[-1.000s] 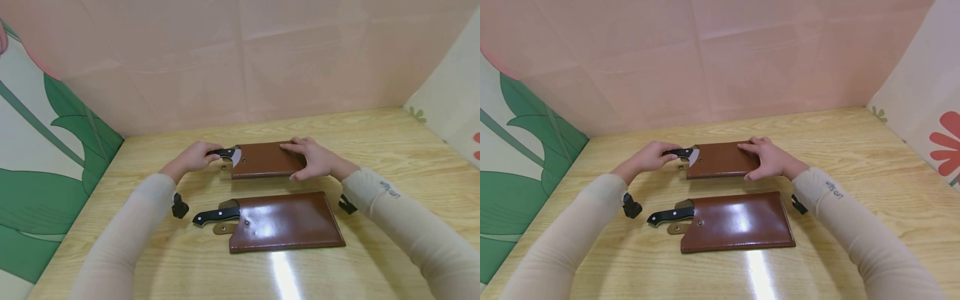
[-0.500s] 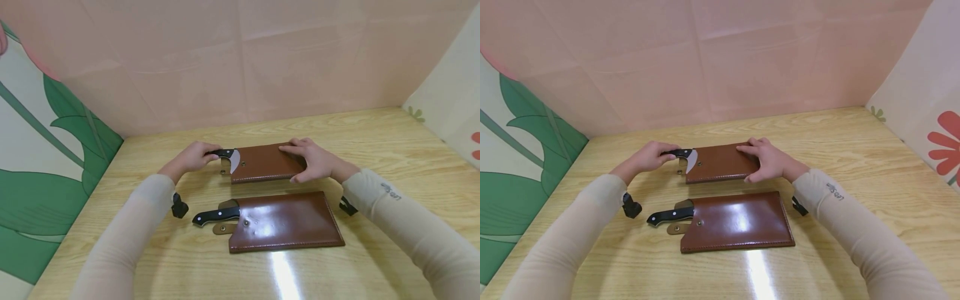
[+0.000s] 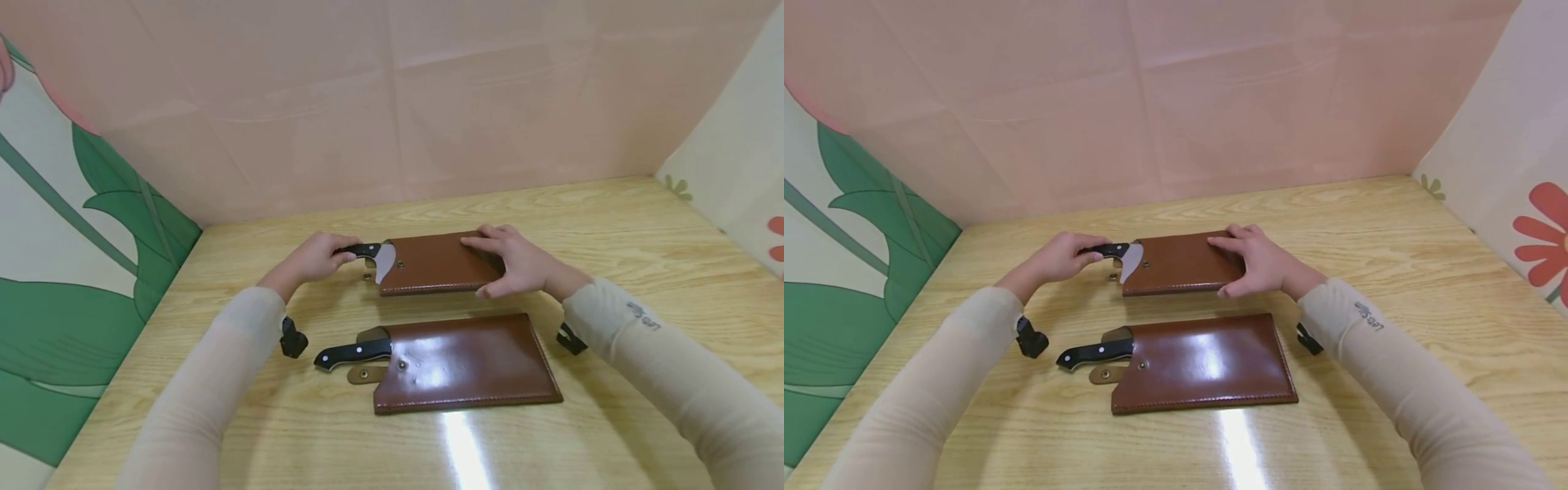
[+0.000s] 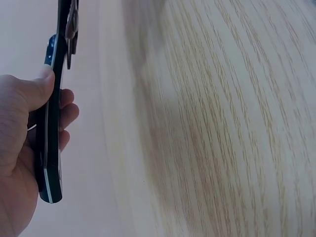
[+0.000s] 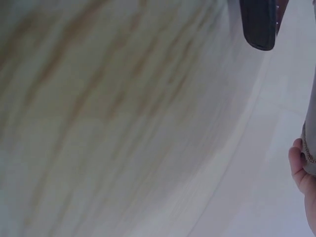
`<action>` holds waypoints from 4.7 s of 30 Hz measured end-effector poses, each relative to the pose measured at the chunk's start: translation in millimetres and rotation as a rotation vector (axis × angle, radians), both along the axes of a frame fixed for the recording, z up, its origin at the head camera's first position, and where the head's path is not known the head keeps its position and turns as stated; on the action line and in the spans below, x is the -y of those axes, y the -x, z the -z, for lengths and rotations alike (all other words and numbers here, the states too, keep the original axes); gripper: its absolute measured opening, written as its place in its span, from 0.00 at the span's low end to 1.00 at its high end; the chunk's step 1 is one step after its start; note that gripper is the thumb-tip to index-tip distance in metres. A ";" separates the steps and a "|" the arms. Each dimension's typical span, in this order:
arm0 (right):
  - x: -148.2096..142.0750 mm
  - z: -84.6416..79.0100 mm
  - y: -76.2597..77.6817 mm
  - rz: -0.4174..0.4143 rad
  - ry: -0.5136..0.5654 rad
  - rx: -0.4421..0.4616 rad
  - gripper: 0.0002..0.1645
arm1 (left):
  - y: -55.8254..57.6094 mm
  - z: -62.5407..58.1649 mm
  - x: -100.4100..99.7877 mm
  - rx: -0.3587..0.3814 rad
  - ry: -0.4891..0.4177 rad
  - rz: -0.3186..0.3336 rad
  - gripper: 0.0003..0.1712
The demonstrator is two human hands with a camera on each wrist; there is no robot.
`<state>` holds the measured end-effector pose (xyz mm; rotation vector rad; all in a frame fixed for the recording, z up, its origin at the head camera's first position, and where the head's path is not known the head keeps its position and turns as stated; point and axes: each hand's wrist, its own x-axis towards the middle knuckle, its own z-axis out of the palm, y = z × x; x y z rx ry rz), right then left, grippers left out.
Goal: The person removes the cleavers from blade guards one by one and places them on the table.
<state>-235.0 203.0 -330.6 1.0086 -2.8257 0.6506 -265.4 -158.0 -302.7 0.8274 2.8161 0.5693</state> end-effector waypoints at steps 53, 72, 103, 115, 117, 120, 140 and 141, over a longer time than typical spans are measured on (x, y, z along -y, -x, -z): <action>-14.7 -2.7 -7.4 -0.003 0.047 -0.034 0.53 | -3.6 -0.7 9.4 0.016 -0.016 -0.057 0.22; -18.9 -0.9 -7.8 -0.004 0.057 -0.032 0.52 | -3.4 -0.6 12.4 0.003 -0.036 -0.038 0.20; -30.4 -3.5 -10.8 0.008 0.064 -0.036 0.52 | -4.7 -0.5 20.4 -0.007 -0.036 -0.030 0.21; -34.6 -4.4 -13.8 0.022 0.069 -0.021 0.53 | -7.6 4.7 30.3 0.001 -0.036 -0.051 0.22; -35.6 -4.7 -14.2 0.025 0.073 -0.018 0.53 | -8.4 4.8 31.2 0.003 -0.036 -0.054 0.22; -36.8 -5.2 -14.9 0.032 0.075 -0.010 0.53 | -9.5 4.7 32.7 -0.002 -0.038 -0.055 0.21; -45.3 -1.4 -14.7 0.014 0.109 -0.067 0.51 | -13.8 7.9 43.5 -0.014 -0.064 -0.051 0.22; -45.7 -1.3 -14.6 0.011 0.110 -0.073 0.51 | -13.9 7.9 44.1 -0.013 -0.065 -0.051 0.22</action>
